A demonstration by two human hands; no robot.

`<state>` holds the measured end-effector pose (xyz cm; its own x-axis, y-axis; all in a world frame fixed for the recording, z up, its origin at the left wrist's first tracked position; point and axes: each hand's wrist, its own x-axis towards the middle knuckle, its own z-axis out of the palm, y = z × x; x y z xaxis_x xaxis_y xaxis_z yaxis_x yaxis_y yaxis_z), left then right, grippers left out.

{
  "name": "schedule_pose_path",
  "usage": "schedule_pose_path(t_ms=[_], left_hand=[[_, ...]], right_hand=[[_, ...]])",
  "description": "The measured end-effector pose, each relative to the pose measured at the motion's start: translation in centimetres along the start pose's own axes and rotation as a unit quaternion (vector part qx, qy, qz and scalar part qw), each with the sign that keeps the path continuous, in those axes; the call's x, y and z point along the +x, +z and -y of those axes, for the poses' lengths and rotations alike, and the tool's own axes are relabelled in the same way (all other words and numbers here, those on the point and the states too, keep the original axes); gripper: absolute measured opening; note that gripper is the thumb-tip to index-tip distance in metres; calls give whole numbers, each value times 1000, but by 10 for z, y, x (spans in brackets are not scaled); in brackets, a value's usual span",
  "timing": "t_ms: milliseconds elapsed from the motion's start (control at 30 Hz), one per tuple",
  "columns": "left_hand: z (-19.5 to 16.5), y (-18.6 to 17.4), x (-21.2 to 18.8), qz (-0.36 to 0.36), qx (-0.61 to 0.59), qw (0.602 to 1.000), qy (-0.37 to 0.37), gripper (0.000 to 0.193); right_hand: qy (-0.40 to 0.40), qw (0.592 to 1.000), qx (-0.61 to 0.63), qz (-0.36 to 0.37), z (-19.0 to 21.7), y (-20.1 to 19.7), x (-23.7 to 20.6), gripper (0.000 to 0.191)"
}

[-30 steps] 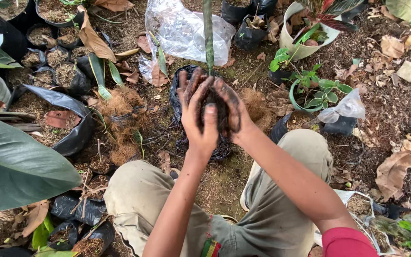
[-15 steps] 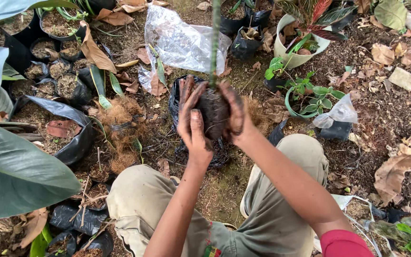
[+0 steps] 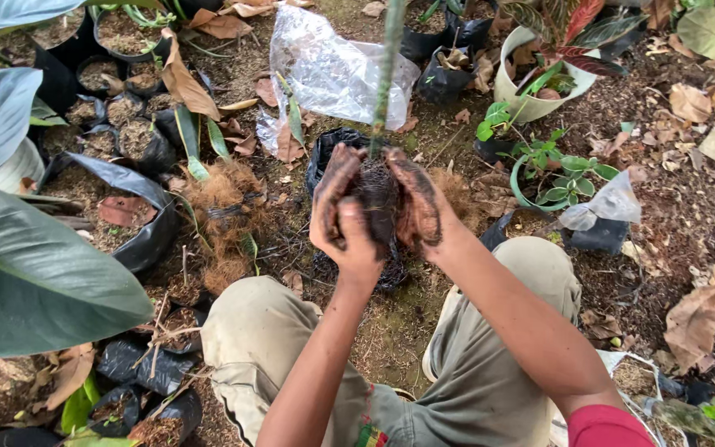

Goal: The person sits on the ground and packs soil around the base of a plant stem using both hands. They repeatedly add soil from a nearby bag and compress it into a ball shape around the roots.

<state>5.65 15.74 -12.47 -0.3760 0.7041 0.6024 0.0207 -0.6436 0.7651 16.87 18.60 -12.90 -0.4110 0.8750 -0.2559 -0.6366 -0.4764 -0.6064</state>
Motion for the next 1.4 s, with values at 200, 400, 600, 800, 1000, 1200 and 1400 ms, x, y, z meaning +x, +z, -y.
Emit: schedule_pose_path(t_ms=[200,400,600,800,1000,1200,1400], left_hand=[[-23,13,7,23,112,991,68,62],[-22,4,17,126,251,940,191,34],[-22,26,6,-79,-128,985,-87,58],[-22,22,1,18,160,984,76,62],[-3,21,1,35,133,988,76,37],[-3,38,5,-119,-88,967,-209,52],[-2,25,8,54,230,963,131,40]], right_hand=[[-81,994,71,17,-1,-9,12,29],[-61,997,38,-11,-6,-18,9,41],[-75,994,-75,12,16,11,-7,77],[-50,997,55,37,20,-6,4,50],[30,995,-25,-92,24,-20,3,43],[14,989,-38,-142,18,-4,19,44],[-9,995,38,-95,21,-27,23,31]])
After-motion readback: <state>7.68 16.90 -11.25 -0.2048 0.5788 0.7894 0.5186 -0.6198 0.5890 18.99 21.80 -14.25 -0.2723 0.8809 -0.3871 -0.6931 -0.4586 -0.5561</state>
